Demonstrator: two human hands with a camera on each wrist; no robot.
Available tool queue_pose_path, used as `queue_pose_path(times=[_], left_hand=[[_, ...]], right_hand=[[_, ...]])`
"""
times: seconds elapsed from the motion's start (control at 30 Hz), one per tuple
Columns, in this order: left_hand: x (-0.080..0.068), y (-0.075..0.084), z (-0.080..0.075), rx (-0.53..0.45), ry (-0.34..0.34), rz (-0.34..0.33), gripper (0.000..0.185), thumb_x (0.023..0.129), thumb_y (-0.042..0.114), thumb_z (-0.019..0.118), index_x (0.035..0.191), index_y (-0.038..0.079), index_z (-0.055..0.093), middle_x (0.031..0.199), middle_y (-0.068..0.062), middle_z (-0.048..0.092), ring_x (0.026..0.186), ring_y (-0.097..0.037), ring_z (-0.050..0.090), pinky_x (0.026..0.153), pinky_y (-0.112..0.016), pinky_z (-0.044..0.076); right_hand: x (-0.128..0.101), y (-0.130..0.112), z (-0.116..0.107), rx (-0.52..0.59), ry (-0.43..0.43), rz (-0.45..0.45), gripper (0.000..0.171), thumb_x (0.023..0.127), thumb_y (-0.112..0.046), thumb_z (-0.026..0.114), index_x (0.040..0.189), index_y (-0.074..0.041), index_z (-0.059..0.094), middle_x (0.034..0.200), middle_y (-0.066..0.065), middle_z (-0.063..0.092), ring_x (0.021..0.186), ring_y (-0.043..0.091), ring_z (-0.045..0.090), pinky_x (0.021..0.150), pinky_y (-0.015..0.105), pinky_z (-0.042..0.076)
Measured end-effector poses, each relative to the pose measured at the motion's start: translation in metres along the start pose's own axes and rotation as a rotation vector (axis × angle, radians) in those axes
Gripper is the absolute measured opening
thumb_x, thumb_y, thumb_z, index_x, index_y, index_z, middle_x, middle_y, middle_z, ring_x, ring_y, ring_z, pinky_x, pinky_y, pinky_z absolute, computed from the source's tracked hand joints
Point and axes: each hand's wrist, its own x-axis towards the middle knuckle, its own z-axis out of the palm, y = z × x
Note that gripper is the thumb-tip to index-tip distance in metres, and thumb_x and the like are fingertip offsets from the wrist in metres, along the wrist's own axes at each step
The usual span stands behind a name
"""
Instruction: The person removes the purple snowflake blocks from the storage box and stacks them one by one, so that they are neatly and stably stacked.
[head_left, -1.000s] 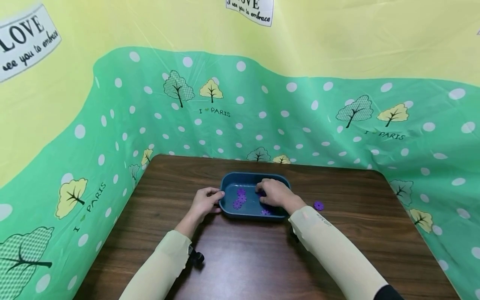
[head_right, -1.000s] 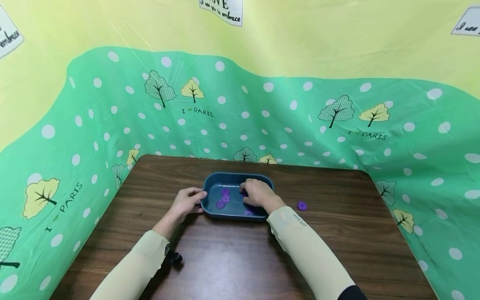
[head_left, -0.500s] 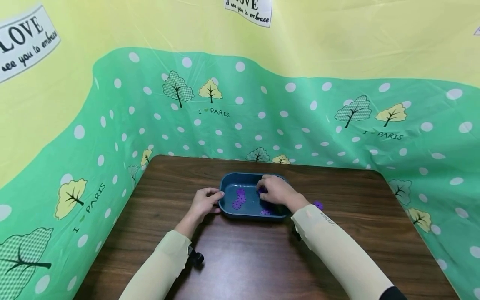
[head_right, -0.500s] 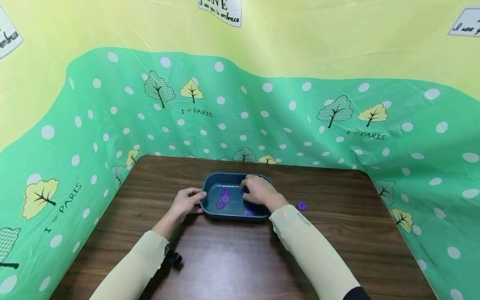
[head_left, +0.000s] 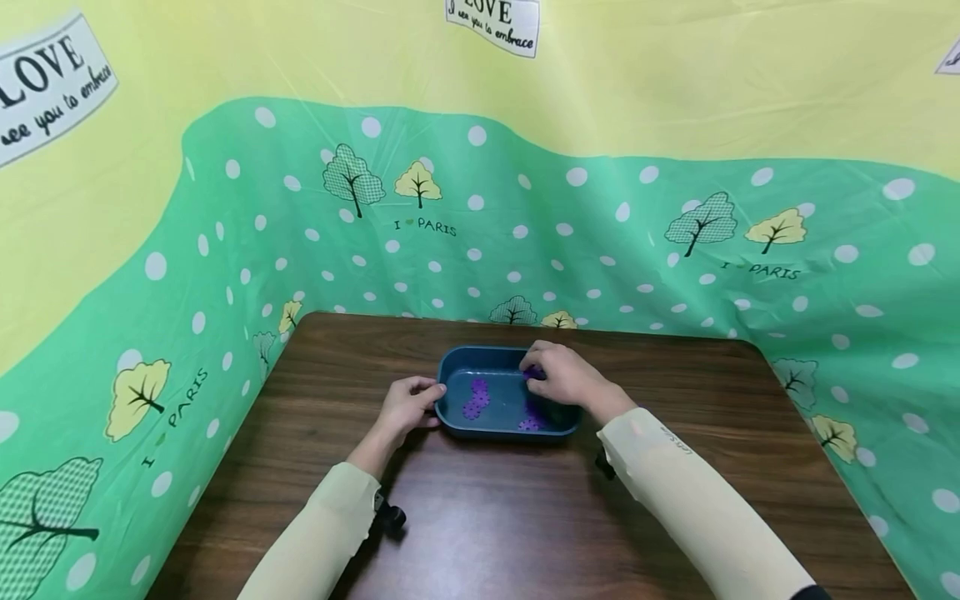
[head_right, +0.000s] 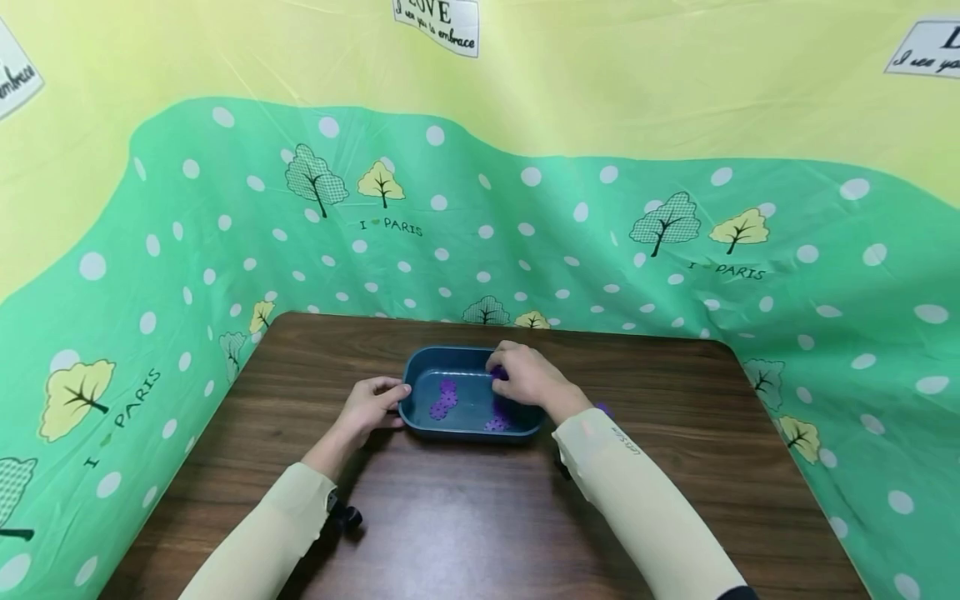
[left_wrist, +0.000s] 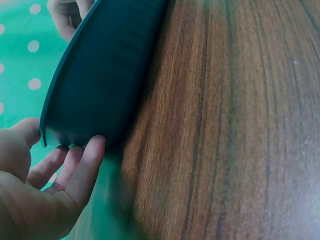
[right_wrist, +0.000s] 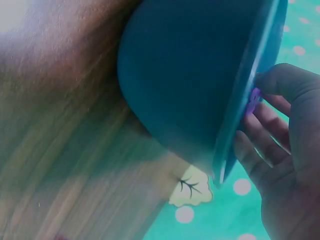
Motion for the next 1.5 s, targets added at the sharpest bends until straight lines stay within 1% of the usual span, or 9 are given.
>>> queue_pose_path(times=[0.23,0.43,0.63,0.8,0.97,1.13,1.3,1.5], left_hand=[[0.0,-0.001,-0.001,0.005,-0.002,0.009,0.033,0.096,0.018,0.073,0.123,-0.001,0.068,0.109,-0.022,0.069,0.084,-0.024,0.071,0.065,-0.035,0.066],[0.0,-0.002,-0.001,0.007,-0.001,0.007,0.035,0.097,0.02,0.073,0.124,-0.002,0.068,0.11,-0.022,0.069,0.085,-0.024,0.071,0.065,-0.035,0.066],[0.0,-0.003,-0.001,0.015,0.001,0.006,0.035,0.097,0.02,0.073,0.124,-0.001,0.068,0.113,-0.023,0.068,0.087,-0.026,0.072,0.068,-0.037,0.067],[-0.002,-0.004,-0.001,0.02,0.003,0.002,0.034,0.097,0.02,0.072,0.124,-0.001,0.068,0.114,-0.023,0.068,0.088,-0.027,0.072,0.069,-0.037,0.067],[-0.004,-0.003,-0.001,0.013,0.004,-0.002,0.033,0.097,0.018,0.072,0.123,-0.002,0.068,0.114,-0.023,0.068,0.088,-0.027,0.071,0.068,-0.037,0.067],[-0.004,-0.001,0.0,0.011,0.009,0.0,0.032,0.097,0.018,0.072,0.123,-0.001,0.069,0.113,-0.023,0.068,0.086,-0.025,0.071,0.067,-0.036,0.066],[-0.003,-0.001,0.0,0.011,0.009,0.002,0.032,0.097,0.018,0.072,0.122,-0.001,0.069,0.111,-0.022,0.068,0.084,-0.024,0.071,0.066,-0.035,0.066],[-0.002,-0.001,0.001,0.012,0.006,0.002,0.033,0.097,0.018,0.073,0.123,-0.001,0.069,0.111,-0.022,0.069,0.085,-0.024,0.071,0.067,-0.036,0.066]], right_hand=[[-0.011,0.005,-0.01,0.014,0.018,0.028,0.029,0.092,-0.02,0.076,0.119,-0.009,0.075,0.117,0.004,0.07,0.104,0.021,0.066,0.094,0.044,0.06],[-0.023,0.013,-0.017,0.002,0.052,0.019,0.027,0.092,-0.02,0.077,0.116,-0.008,0.075,0.115,0.005,0.072,0.105,0.023,0.067,0.093,0.046,0.06],[-0.034,0.023,-0.018,0.005,0.044,0.053,0.026,0.092,-0.02,0.077,0.115,-0.009,0.075,0.115,0.005,0.072,0.104,0.022,0.067,0.093,0.045,0.061],[-0.043,0.029,-0.017,0.011,0.057,0.051,0.026,0.092,-0.02,0.077,0.115,-0.009,0.075,0.114,0.005,0.072,0.101,0.021,0.067,0.091,0.045,0.062],[-0.052,0.035,-0.02,0.02,0.08,0.046,0.026,0.092,-0.021,0.077,0.114,-0.009,0.075,0.112,0.004,0.072,0.097,0.019,0.067,0.087,0.044,0.062],[-0.063,0.045,-0.024,0.006,0.102,0.048,0.023,0.091,-0.019,0.078,0.112,-0.01,0.076,0.109,0.004,0.073,0.096,0.02,0.068,0.085,0.043,0.062],[-0.074,0.058,-0.026,-0.007,0.117,0.058,0.023,0.09,-0.018,0.079,0.111,-0.009,0.075,0.108,0.004,0.073,0.098,0.022,0.068,0.086,0.046,0.062],[-0.087,0.075,-0.026,-0.025,0.128,0.063,0.018,0.09,-0.017,0.078,0.106,-0.01,0.075,0.103,0.003,0.074,0.095,0.022,0.069,0.084,0.048,0.061]])
